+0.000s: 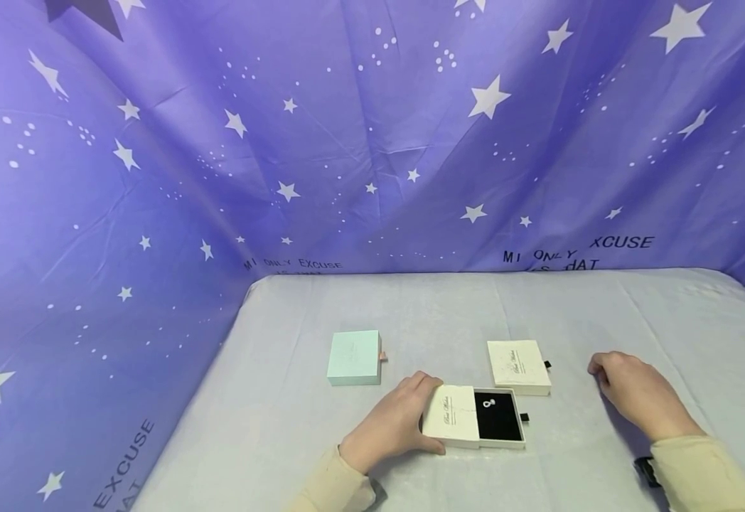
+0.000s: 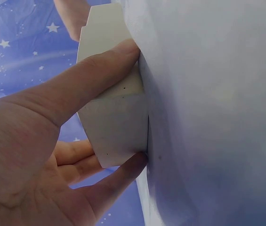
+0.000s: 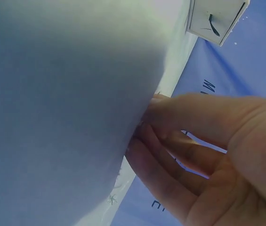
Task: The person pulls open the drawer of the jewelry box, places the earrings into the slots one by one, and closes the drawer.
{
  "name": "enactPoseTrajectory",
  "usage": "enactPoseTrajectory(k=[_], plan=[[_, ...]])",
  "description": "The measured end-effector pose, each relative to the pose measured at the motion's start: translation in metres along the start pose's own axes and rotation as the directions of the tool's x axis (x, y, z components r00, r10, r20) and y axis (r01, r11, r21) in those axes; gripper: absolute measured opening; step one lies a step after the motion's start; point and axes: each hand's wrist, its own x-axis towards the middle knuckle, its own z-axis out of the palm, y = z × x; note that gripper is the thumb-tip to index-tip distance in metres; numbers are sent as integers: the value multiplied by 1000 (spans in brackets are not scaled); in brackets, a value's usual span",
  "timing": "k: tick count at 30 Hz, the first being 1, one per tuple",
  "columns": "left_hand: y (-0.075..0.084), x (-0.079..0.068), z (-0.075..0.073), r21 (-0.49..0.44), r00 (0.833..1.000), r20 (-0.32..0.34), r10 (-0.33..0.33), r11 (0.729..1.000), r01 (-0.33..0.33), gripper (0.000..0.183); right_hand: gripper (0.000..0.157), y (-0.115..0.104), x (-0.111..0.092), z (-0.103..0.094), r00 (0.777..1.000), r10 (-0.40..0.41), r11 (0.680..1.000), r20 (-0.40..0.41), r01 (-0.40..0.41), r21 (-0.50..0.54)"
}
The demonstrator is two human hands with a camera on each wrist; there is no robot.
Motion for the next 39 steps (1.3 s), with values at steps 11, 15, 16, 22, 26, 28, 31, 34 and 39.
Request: enactPoseTrajectory(k=[11, 15, 16, 22, 26, 28, 31, 34, 39], plan=[[0, 0, 1, 8, 1000, -23, 20, 1000, -20, 84, 14, -11, 0, -7, 1000, 2, 1000, -14, -2, 27], [0, -1, 1, 9, 1000, -20, 14, 1000, -14, 84, 18, -19, -1, -9, 999, 0, 997, -37, 3, 75], [0, -1, 1, 9, 1000, -19, 14, 1000, -14, 85, 19, -21, -2, -9, 999, -5, 997, -46, 8, 81], [-1, -1, 1, 12, 1000, -16, 8, 1000, -8, 86, 17, -32, -5, -7, 991, -28, 995, -131, 40, 87], [-1, -1, 1, 13, 1000, -14, 9, 1000, -9, 86, 15, -41, -7, -5, 981, -52, 994, -187, 68, 83], [-1, 0, 1, 11, 1000, -14, 10, 1000, -10, 86, 15, -46, -8, -6, 981, -53, 994, -185, 70, 87], [-2, 0, 1, 11, 1000, -12, 9, 1000, -9, 86, 15, -53, -10, -7, 985, -32, 994, -168, 50, 99], [-2, 0, 1, 14, 1000, -8, 7, 1000, -7, 87, 15, -58, -11, -9, 988, -14, 993, -153, 32, 113], [-2, 1, 2, 23, 1000, -1, 1, 1000, -1, 87, 17, -66, -13, -8, 986, -16, 989, -167, 40, 139]])
